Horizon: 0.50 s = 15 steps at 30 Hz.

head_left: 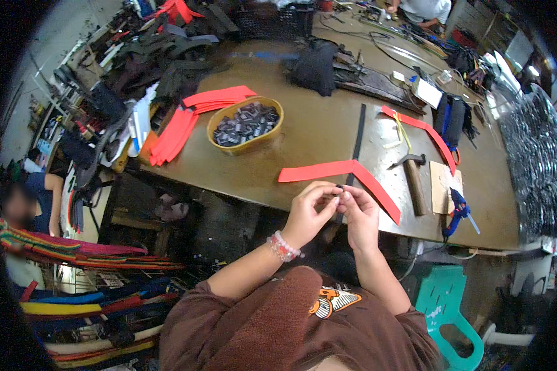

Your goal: The person assembles red and black fabric straps by attaching small metal buckles using a hot glue gun. They repeatedly pick up straps, apply glue, attach buckles, and bundle the finished straps with a yellow string.

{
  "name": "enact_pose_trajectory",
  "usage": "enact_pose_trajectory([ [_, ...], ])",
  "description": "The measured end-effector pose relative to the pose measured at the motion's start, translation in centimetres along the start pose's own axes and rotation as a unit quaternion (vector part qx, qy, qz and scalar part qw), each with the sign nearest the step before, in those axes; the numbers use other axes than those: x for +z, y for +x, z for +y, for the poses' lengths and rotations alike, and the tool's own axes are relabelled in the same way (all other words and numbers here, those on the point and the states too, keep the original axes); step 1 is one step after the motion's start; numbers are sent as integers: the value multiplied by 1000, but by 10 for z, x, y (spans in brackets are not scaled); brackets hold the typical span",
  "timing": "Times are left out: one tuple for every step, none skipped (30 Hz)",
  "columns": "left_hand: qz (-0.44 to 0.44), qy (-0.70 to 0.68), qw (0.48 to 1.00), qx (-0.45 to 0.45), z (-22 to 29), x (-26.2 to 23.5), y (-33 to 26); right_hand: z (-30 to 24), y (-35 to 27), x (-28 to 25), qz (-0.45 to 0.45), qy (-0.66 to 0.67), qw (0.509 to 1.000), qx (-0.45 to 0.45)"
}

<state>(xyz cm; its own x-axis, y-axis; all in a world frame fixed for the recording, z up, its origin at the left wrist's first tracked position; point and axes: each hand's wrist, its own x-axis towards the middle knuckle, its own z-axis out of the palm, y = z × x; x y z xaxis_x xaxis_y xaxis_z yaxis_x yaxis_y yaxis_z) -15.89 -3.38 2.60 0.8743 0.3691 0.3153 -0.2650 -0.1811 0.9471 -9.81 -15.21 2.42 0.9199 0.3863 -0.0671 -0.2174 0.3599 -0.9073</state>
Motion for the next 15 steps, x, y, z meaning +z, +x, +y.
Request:
enact_pose_trajectory([
  [-15,-28,999,-30,-3,2,-4,2,1,-4,16,-46,999,-1],
  [-33,-13,999,-18,-7,3,-7,2,3,-12,12,-94,996,0],
  [-63,-77,993,-63,-12,1,-6,2,5,-18,-24,-87,996,-11],
  [-85,-132,980,-123,-17,-1,-4,1,8,-26,-37,-88,995,2],
  [-100,-178,970,-131,-21,-2,-2,-2,14,-33,-68,-94,993,18],
  [-128,-190,961,-157,-25,-5,1,-4,21,-37,-52,-137,989,21],
  [-138,-198,959,-150,-28,-5,4,-8,32,-42,-57,-169,984,20],
  [-154,-198,954,-162,-30,-6,6,-10,43,-46,-69,-200,977,27],
  [-175,-61,981,-61,-32,-6,7,-12,58,-48,-27,-234,972,19],
  [-199,79,976,39,-33,-6,8,-14,72,-51,19,-270,962,15],
  [-203,214,944,147,-33,-6,8,-13,85,-52,50,-293,955,-18],
  [-237,268,923,141,-33,-6,7,-10,95,-54,46,-300,952,-32],
  [-256,320,901,142,-34,-6,6,-7,103,-55,63,-312,947,-47],
  [-285,378,872,124,-34,-6,4,-2,108,-56,75,-326,941,-48],
  [-252,372,882,139,-35,-6,3,2,111,-58,80,-364,927,-30],
])
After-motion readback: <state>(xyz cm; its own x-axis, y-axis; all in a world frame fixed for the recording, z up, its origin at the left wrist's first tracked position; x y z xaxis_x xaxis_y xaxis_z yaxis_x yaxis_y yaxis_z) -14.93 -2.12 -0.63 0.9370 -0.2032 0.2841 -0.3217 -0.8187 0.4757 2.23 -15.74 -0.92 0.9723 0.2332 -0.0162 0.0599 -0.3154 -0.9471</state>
